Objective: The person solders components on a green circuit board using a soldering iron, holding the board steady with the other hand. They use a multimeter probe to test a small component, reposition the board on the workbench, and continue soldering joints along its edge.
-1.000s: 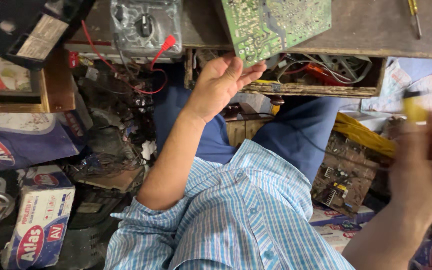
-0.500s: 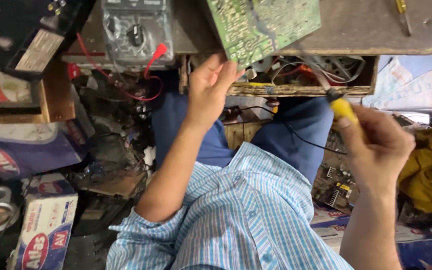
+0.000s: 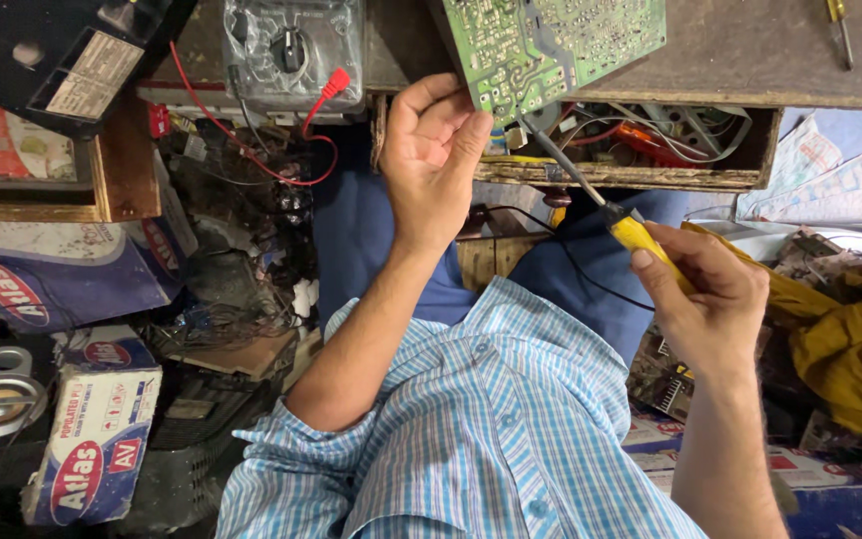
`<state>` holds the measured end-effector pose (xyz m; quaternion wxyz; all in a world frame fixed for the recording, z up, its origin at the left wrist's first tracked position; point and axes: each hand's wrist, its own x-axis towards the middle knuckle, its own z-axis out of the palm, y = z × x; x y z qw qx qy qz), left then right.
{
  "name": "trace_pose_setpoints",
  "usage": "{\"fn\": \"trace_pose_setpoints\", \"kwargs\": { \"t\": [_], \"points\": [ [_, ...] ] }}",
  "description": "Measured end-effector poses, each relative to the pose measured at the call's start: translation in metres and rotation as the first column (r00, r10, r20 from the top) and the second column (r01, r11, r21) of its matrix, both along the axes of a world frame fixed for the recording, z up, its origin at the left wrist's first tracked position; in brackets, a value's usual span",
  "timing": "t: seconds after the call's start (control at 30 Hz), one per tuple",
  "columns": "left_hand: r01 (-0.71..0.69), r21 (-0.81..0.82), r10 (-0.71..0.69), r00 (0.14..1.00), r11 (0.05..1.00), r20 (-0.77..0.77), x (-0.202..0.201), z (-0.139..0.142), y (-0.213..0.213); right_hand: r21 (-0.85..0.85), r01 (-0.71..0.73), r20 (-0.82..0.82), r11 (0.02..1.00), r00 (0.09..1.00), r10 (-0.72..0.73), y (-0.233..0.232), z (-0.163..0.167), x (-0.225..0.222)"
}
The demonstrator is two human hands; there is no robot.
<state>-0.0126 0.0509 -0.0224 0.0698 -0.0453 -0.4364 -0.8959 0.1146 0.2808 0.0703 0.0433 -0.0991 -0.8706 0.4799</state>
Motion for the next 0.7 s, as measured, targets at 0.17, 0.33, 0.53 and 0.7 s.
{"fn": "trace_pose_setpoints", "kwargs": {
  "t": [0.17,0.33,0.53,0.7],
  "points": [
    [0.020,-0.030,-0.020,1.000,0.999,0.007,-0.001,0.002,-0.001,0.005,-0.002,0.006,1.000,1.000,0.002,-0.001,-0.001,-0.001],
    [0.009,-0.067,-0.009,1.000,0.998,0.007,0.000,-0.001,-0.001,0.011,-0.006,0.038,1.000,0.999,0.005,-0.004,0.001,-0.002],
    [-0.008,-0.103,0.002,0.998,0.995,-0.059,0.002,-0.015,0.000,-0.034,0.008,0.097,0.999,0.995,-0.005,-0.005,0.003,-0.006],
    [-0.074,-0.488,0.026,0.994,0.870,-0.105,0.003,-0.020,-0.017,-0.078,0.003,0.070,0.997,0.998,0.002,-0.004,0.006,-0.009]
  ]
}}
